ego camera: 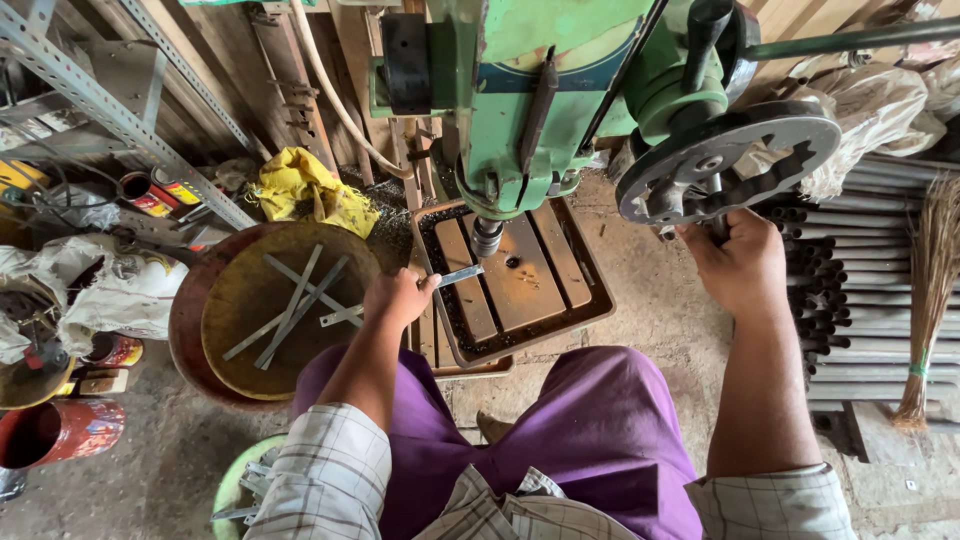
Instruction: The person operates a drill press to drill holes into small metal bars. They hold each bar under the drill bit, lower the spindle to drill, then lift the spindle and move the bar aside before repeating with another bar.
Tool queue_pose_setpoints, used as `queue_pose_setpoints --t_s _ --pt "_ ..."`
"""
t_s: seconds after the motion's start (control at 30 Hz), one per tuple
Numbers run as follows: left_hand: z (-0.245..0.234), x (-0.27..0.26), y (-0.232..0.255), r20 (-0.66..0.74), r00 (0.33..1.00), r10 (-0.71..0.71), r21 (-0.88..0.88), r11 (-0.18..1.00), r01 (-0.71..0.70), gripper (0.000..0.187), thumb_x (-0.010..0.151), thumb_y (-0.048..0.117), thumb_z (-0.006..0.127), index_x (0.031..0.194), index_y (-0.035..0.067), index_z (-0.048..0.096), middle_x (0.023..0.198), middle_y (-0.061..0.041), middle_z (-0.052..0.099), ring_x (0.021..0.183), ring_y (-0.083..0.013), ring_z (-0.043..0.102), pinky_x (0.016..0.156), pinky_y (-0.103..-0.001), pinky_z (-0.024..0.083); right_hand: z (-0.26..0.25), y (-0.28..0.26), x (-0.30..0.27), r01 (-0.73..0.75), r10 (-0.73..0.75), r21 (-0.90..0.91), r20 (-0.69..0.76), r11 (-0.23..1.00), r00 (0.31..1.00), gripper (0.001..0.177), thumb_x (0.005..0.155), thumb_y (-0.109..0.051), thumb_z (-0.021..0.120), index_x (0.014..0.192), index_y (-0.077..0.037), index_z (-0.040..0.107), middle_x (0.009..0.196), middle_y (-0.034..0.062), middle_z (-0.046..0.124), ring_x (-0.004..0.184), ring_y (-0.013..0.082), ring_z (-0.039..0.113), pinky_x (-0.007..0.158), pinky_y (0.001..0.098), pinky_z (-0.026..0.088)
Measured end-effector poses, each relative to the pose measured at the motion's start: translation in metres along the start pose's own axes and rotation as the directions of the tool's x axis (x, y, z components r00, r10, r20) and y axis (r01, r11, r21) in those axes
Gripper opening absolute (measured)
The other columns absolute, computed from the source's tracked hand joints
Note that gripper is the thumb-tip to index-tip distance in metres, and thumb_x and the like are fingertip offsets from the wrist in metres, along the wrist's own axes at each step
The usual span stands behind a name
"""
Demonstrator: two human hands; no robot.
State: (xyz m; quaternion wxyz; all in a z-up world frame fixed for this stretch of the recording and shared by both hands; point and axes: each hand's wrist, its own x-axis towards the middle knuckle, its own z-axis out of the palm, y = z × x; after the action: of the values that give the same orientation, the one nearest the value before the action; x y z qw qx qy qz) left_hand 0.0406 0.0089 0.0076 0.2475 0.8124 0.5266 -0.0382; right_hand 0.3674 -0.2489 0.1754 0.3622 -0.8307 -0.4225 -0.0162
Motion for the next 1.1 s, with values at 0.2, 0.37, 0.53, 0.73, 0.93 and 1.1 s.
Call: queue_pose_setpoints --t_s 0.2,0.37,0.53,0.73,0.93,1.1 --pt "-0.006 -0.003 0.005 0.098 0.994 -0.057 0.02 0.998 0.055 0.052 0.099 0.063 0.053 0.1 0.017 0.078 0.086 -0.01 0.078 0.083 -0.0272 0.078 0.074 -0.043 0.062 0.034 0.019 0.011 0.207 -0.216 -0.07 -0.158 0.976 0.964 0.024 0.102 -0.011 0.076 0.083 -0.003 0.064 0.062 0.0041 0.06 0.049 0.0141 0.056 0.045 0.0315 0.041" --pt "-0.004 -0.004 0.004 0.024 1.0 -0.006 -0.015 1.0 0.006 0.043 0.096 0.06 0.055 0.112 0.026 0.075 0.086 -0.01 0.078 0.083 -0.0289 0.076 0.074 -0.043 0.061 0.045 0.024 0.012 0.237 -0.254 -0.096 -0.277 0.967 0.926 0.01 0.101 -0.006 0.072 0.093 -0.002 0.066 0.068 0.0064 0.064 0.054 0.0157 0.063 0.049 0.0307 0.048" --pt "0.001 -0.003 -0.001 0.01 1.0 -0.014 0.018 1.0 0.014 0.046 0.097 0.061 0.057 0.114 0.021 0.073 0.093 -0.011 0.078 0.092 -0.0305 0.075 0.081 -0.044 0.06 0.045 0.014 0.009 0.203 -0.208 -0.046 -0.301 0.978 0.931 0.009 0.101 -0.008 0.072 0.099 -0.002 0.067 0.069 0.0086 0.065 0.054 0.0181 0.063 0.052 0.0317 0.048" --pt "0.008 -0.003 -0.015 -0.07 0.997 0.012 -0.02 1.0 -0.014 0.046 0.092 0.059 0.063 0.119 0.022 0.067 0.099 -0.008 0.077 0.096 -0.0306 0.074 0.085 -0.046 0.056 0.046 0.004 0.007 0.204 -0.197 -0.014 -0.326 0.979 0.924 0.007 0.1 -0.007 0.07 0.105 -0.003 0.068 0.071 0.0119 0.062 0.055 0.0239 0.058 0.058 0.0329 0.049" --pt "0.014 -0.004 -0.019 -0.032 0.999 0.025 -0.045 0.999 -0.026 0.032 0.094 0.056 0.063 0.111 0.031 0.074 0.097 -0.003 0.078 0.094 -0.0268 0.075 0.084 -0.042 0.057 0.048 0.006 0.008 0.195 -0.193 -0.029 -0.327 0.98 0.925 0.006 0.099 -0.007 0.07 0.104 -0.003 0.068 0.068 0.011 0.061 0.053 0.0208 0.059 0.054 0.0321 0.047" --pt "0.007 -0.009 -0.015 -0.038 0.999 0.033 -0.045 0.998 -0.034 0.03 0.093 0.056 0.064 0.109 0.033 0.075 0.091 -0.004 0.078 0.088 -0.027 0.074 0.08 -0.042 0.058 0.056 0.014 0.011 0.194 -0.181 0.003 -0.34 0.981 0.923 0.004 0.1 -0.006 0.069 0.102 -0.003 0.067 0.068 0.0099 0.061 0.053 0.0201 0.058 0.056 0.0314 0.049"
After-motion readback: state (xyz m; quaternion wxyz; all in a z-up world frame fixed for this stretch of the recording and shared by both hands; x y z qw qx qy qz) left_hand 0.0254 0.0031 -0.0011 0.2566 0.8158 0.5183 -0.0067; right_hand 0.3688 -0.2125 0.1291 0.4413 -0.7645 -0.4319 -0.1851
